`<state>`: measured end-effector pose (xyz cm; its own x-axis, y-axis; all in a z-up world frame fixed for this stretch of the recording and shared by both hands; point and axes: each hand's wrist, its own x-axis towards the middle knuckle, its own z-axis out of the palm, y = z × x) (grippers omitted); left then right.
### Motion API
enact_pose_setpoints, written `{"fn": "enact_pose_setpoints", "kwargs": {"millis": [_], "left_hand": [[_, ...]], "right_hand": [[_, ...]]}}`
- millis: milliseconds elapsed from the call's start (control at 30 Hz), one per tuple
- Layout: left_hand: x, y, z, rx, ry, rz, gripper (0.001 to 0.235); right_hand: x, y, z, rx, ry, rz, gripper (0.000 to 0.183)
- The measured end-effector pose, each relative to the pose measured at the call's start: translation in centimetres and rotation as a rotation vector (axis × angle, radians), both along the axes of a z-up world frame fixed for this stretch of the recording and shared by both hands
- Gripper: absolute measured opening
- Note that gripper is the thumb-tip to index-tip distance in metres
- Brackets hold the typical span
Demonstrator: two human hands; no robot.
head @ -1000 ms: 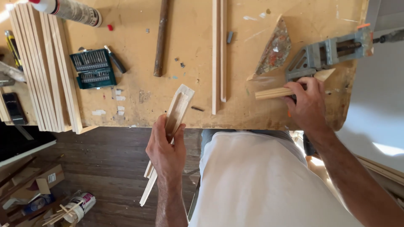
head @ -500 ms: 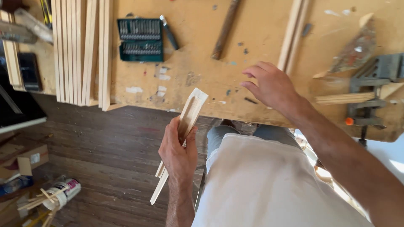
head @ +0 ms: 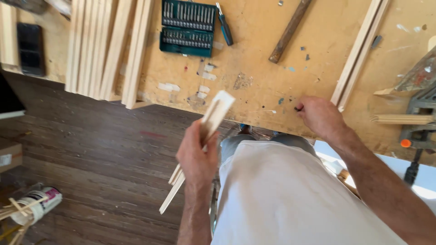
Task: Assemble wooden frames by applying glue to strips and securing them in a corner clamp jig.
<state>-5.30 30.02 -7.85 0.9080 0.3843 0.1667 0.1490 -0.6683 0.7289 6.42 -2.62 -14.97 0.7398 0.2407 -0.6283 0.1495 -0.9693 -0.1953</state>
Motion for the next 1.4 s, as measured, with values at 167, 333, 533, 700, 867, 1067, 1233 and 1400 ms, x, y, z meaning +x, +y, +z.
{"fn": "enact_pose_setpoints", "kwargs": {"millis": [167, 333, 533, 700, 867, 1067, 1233, 1400], "left_hand": [[3.0, -2.9, 0.0, 0.134, -0.122, -0.312, 0.044], [6.1, -7.1, 2.8, 0.265, -0.199, -0.561, 0.035], [9.4, -11.5, 4.6, 0.219, -0.251, -0.852, 0.034], [10.9, -14.6, 4.0, 0.27, -0.235, -0.959, 0.036], [12.3, -17.9, 5.0, -0.039, 0.108, -1.155, 0.047], [12.5, -20.6, 4.6, -0.909, 0.899, -1.206, 0.048], [13.1, -22.8, 8.3, -0.691, 0.844, -1.288, 0.044], [13.2, -23.6, 11.3, -1.163, 1.212, -0.149, 0.023]], "right_hand": [[1.7, 0.5, -1.5, 0.266, -0.152, -0.171, 0.022], [-1.4, -0.1, 1.0, 0.458, -0.236, -0.335, 0.009], [-12.0, -5.9, -6.0, -0.142, -0.597, -0.091, 0.03], [-12.4, -5.1, 1.4, 0.392, -0.297, -0.933, 0.052], [-11.7, -6.7, 2.7, 1.105, -0.081, -1.221, 0.037], [-9.4, -8.7, 5.1, 1.865, -0.069, -0.903, 0.072], [-7.2, -11.5, 8.8, 1.764, -0.141, -0.874, 0.028], [-8.5, -17.3, 7.4, 1.696, -0.25, -0.845, 0.027]]}}
